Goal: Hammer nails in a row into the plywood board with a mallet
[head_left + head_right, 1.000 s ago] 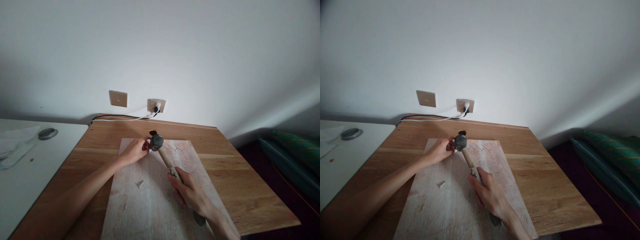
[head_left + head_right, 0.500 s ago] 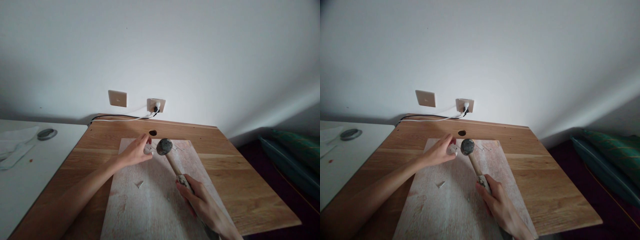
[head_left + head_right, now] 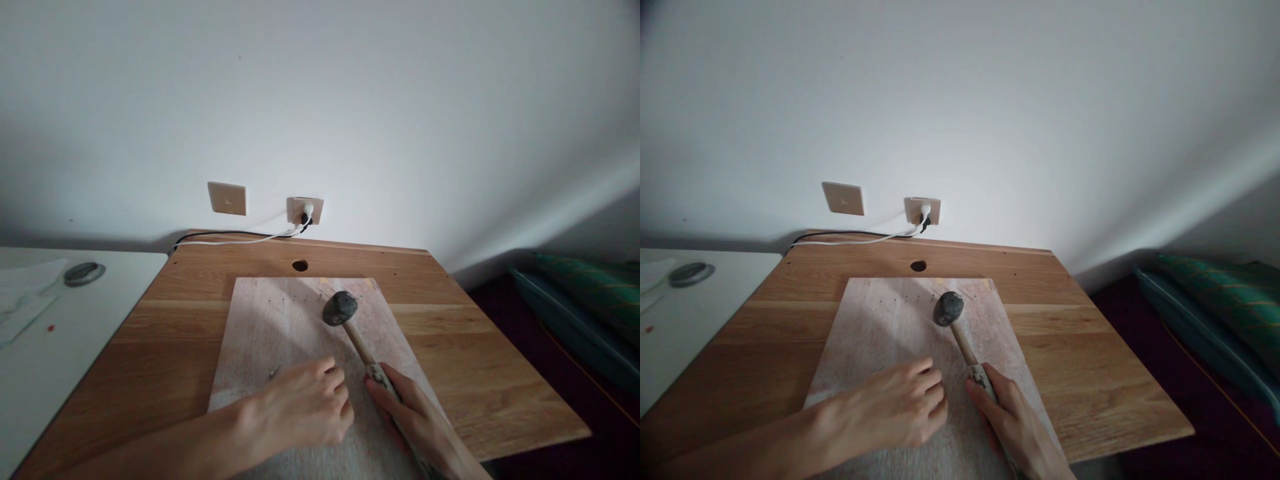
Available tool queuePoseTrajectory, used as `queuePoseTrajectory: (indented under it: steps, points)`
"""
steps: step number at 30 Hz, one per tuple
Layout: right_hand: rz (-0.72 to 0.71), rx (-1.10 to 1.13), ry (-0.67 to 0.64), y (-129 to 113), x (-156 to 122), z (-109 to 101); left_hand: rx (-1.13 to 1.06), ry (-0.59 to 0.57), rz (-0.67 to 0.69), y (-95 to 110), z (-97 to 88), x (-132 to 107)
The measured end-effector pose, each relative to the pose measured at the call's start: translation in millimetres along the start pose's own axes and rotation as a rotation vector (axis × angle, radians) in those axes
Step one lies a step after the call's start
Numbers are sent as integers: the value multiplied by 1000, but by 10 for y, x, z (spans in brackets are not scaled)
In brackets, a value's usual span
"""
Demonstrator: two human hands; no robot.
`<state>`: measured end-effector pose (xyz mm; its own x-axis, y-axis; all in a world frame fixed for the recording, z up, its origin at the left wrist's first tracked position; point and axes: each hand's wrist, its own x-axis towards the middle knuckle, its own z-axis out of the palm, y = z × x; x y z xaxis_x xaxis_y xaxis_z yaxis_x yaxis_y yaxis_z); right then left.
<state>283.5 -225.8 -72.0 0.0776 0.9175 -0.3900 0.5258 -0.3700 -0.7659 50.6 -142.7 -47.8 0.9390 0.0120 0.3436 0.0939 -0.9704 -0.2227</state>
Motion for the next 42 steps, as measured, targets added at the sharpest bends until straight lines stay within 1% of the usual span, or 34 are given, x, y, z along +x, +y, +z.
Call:
queuePoseTrajectory:
  steps: [2,4,6,8,10,12,14,16,18,20,24,28,34,37,40,42]
  points:
    - [18,16,-14,17,-10,8,9,25,6,15,10,11]
    - [24,25,-20,21,-18,8,-5,34,11,-29,-23,19]
    - [28,31,-20,14,-21,3,-54,42,-1,-176,-70,-4]
    - [22,39,-29,0,-20,-5,-153,54,-75,-434,-91,-83]
    - [16,38,-50,-14,-16,-11,-301,116,-275,-763,-60,-223]
    - [28,35,-59,-25,-14,-13,-495,191,-525,-1082,16,-403]
    - [40,39,-57,-39,-16,-12,-643,196,-735,-1320,111,-585]
    - [32,48,-55,-61,-23,-12,-695,158,-859,-1444,195,-725]
    - [21,51,-58,-93,-33,-16,-720,106,-902,-1471,251,-802]
    - [18,44,-61,-126,-40,-25,-737,87,-892,-1446,280,-817]
    - [19,19,-57,-153,-49,-36,-735,139,-870,-1389,297,-775]
    - [43,39,-41,-140,-52,-26,-723,169,-869,-1381,322,-771]
    - [46,30,-38,-155,-47,-32,-662,179,-836,-1374,353,-792]
    - [43,1,-36,-173,-60,-37,-667,178,-815,-1372,349,-790]
    - [20,-37,-33,-241,-79,-27,-680,180,-835,-1366,342,-781]
    - [-5,-34,-49,-334,-75,-8,-686,177,-855,-1360,345,-774]
